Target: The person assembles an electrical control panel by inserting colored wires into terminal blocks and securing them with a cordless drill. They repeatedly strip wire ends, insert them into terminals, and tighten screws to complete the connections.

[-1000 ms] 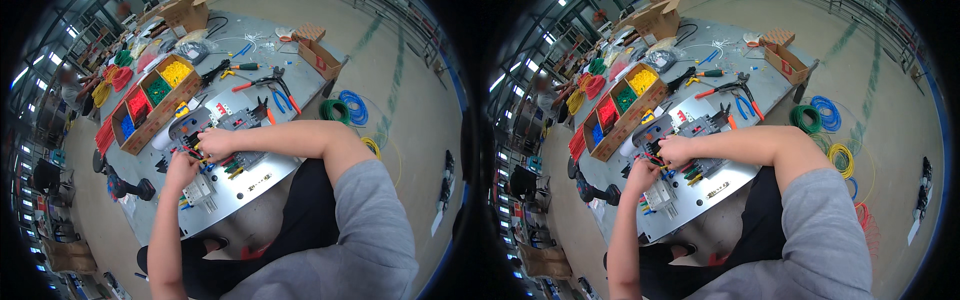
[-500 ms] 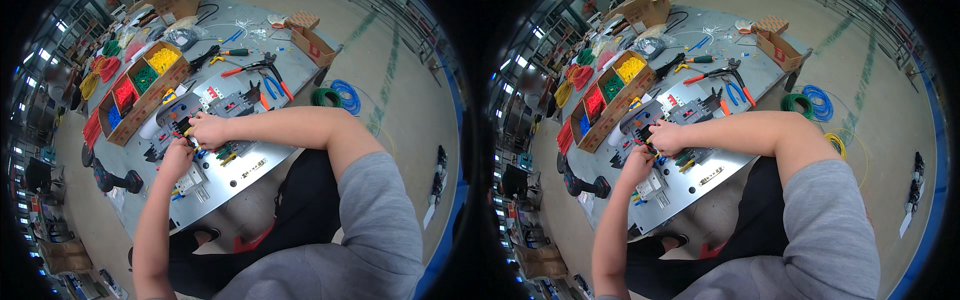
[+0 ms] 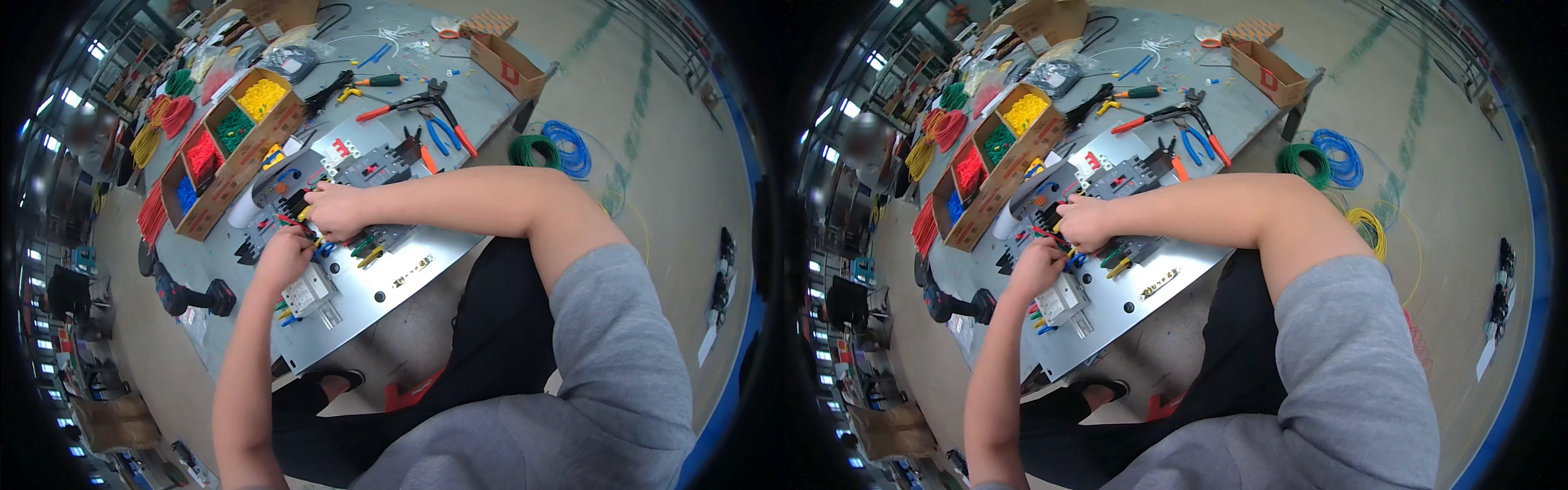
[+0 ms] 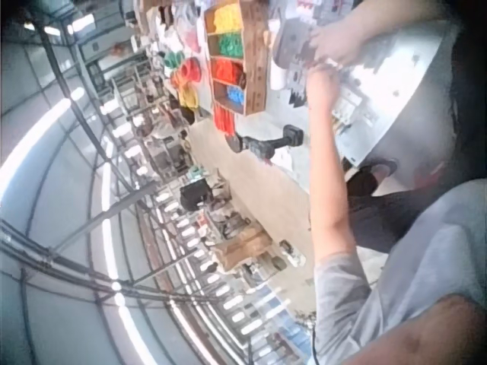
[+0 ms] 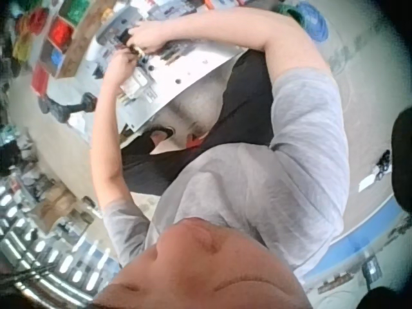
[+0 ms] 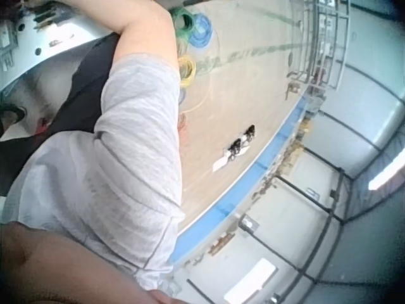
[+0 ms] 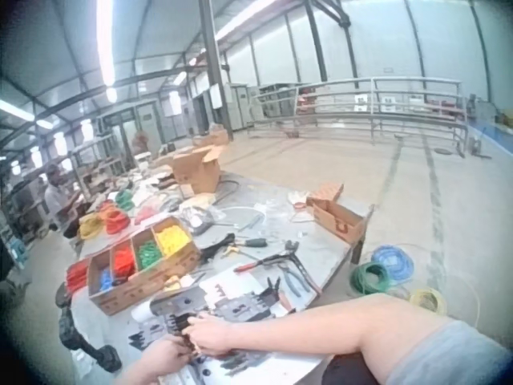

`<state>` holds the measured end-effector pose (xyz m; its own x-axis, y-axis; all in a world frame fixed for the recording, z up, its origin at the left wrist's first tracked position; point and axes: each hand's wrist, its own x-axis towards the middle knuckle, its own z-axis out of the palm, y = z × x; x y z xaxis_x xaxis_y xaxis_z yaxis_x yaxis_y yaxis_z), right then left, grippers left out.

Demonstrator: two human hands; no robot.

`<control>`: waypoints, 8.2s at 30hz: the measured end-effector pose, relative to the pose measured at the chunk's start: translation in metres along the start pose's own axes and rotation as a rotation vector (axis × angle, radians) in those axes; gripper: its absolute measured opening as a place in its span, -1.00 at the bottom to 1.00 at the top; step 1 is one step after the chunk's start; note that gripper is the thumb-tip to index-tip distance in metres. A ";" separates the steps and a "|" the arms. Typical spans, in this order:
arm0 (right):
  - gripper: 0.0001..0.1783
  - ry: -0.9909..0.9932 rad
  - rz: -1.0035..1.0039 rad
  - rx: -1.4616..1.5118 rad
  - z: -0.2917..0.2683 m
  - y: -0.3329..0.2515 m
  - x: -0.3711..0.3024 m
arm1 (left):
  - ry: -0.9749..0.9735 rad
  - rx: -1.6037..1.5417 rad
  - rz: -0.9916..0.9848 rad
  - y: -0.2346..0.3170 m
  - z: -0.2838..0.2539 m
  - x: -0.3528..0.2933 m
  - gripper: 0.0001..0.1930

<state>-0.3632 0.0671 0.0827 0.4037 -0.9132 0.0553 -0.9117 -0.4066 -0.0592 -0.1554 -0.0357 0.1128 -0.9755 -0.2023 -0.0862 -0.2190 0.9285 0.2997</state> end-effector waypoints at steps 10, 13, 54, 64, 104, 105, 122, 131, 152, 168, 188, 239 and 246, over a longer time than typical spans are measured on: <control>-0.74 0.009 -0.005 0.046 0.002 0.000 0.006 | -0.324 -0.251 -0.167 -0.020 -0.021 0.021 -0.71; -0.75 0.033 0.019 0.099 0.008 0.003 0.000 | -0.436 -0.289 -0.339 -0.005 -0.032 0.040 -0.75; -0.58 0.007 0.142 0.323 -0.006 0.004 0.002 | 1.014 0.256 -0.181 -0.022 -0.053 -0.185 -0.85; -0.72 -0.130 -0.050 0.363 -0.020 0.010 0.013 | 1.173 0.256 -0.470 -0.068 -0.042 -0.212 -0.83; 0.07 0.157 0.128 0.729 -0.143 -0.138 0.035 | 1.391 -0.700 -0.553 -0.009 -0.042 -0.173 -0.65; 0.13 0.176 0.138 0.867 -0.139 -0.152 0.037 | 1.336 -0.557 -0.508 0.008 -0.047 -0.168 -0.63; -0.82 0.928 0.736 1.222 -0.173 -0.102 -0.070 | 0.727 0.064 -0.082 0.134 0.078 -0.051 -0.70; -0.87 0.718 0.764 1.215 -0.161 -0.100 -0.082 | 0.678 -0.004 -0.321 0.120 0.108 -0.004 -0.17; -0.75 -0.163 0.869 0.817 -0.220 -0.090 -0.009 | 0.710 0.188 -0.267 0.102 0.117 -0.002 -0.26; -0.76 -0.343 0.800 0.749 -0.218 -0.088 0.032 | 0.665 0.119 -0.271 0.105 0.118 -0.003 -0.29; -0.67 -0.500 0.701 0.503 -0.220 -0.077 0.065 | 0.665 0.127 -0.294 0.107 0.114 -0.001 -0.34; -0.69 -0.572 0.627 0.114 -0.238 -0.098 0.077 | 0.614 0.136 -0.298 0.114 0.111 0.011 -0.28; -0.70 -0.568 0.628 0.166 -0.239 -0.092 0.075 | 0.540 0.093 -0.329 0.114 0.107 0.009 -0.21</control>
<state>-0.2672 0.0420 0.3305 -0.1542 -0.8268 -0.5409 -0.9737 0.2201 -0.0588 -0.1870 0.1013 0.0449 -0.7353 -0.5869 0.3388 -0.5295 0.8096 0.2533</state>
